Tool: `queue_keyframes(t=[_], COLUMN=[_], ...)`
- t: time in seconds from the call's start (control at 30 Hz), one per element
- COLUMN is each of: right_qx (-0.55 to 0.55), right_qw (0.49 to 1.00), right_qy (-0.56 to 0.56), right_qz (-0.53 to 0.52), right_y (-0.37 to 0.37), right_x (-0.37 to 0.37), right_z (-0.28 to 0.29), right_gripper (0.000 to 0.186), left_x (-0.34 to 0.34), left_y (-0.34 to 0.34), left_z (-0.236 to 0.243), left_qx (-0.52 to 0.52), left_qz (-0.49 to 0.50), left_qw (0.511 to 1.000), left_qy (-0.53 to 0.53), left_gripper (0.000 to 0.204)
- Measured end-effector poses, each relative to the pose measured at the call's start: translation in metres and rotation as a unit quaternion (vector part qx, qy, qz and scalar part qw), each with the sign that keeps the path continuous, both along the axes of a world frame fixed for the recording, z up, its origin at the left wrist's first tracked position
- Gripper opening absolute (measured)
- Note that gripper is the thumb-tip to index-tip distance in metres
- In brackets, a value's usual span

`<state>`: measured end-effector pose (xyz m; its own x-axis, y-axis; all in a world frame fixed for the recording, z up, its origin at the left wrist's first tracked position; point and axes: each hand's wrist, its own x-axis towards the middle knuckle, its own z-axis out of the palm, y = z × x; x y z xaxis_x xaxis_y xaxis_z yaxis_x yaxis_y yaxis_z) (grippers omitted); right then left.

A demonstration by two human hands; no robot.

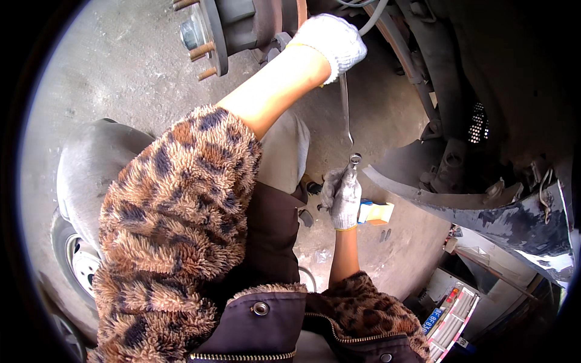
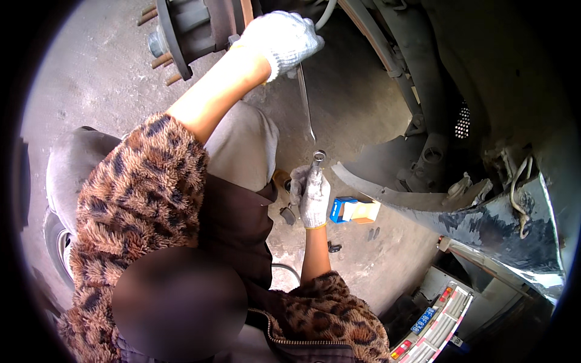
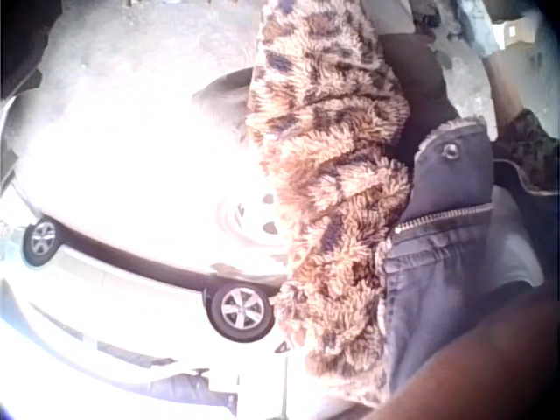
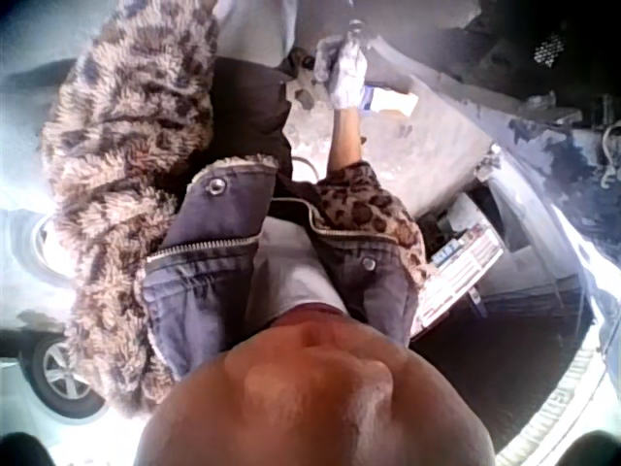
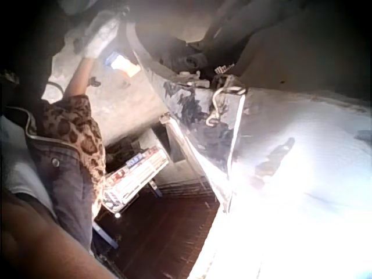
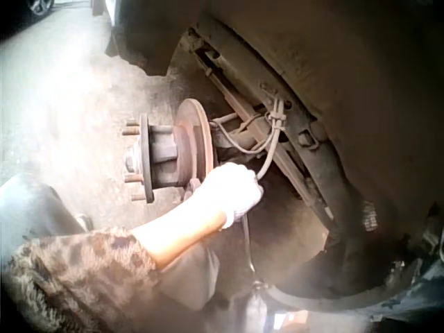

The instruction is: The person removes a tire from a vehicle, works on the brake assembly using a wrench, and then reinstalls the tire, securing it with lug nuts using a pneumatic impact wrench.

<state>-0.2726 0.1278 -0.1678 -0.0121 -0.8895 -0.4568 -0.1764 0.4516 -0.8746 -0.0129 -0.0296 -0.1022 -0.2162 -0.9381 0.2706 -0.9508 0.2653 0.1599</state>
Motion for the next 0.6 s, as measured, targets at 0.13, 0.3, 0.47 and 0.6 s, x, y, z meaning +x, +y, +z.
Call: queue_keyframes(t=[0.13, 0.3, 0.47, 0.6], right_qx=[0.039, -0.023, -0.067, -0.048], right_qw=[0.988, 0.978, 0.948, 0.924], right_qy=[-0.132, -0.197, -0.279, -0.341], right_qz=[0.066, 0.068, 0.140, 0.168], right_y=[-0.017, -0.037, -0.045, -0.045], right_x=[-0.010, -0.009, 0.004, 0.007], right_z=[-0.020, -0.052, -0.061, -0.057], right_gripper=[0.049, 0.068, 0.065, 0.059], left_x=[-0.001, -0.010, 0.004, 0.005], left_y=[-0.004, 0.013, 0.027, 0.027], left_z=[0.004, 0.022, 0.027, 0.025], left_qx=[0.034, -0.031, -0.017, -0.011], left_qz=[-0.019, -0.005, 0.002, 0.016], left_qw=[0.999, 0.999, 1.000, 1.000], left_qy=[-0.011, 0.017, 0.003, 0.020], left_gripper=[0.019, 0.019, 0.017, 0.015])
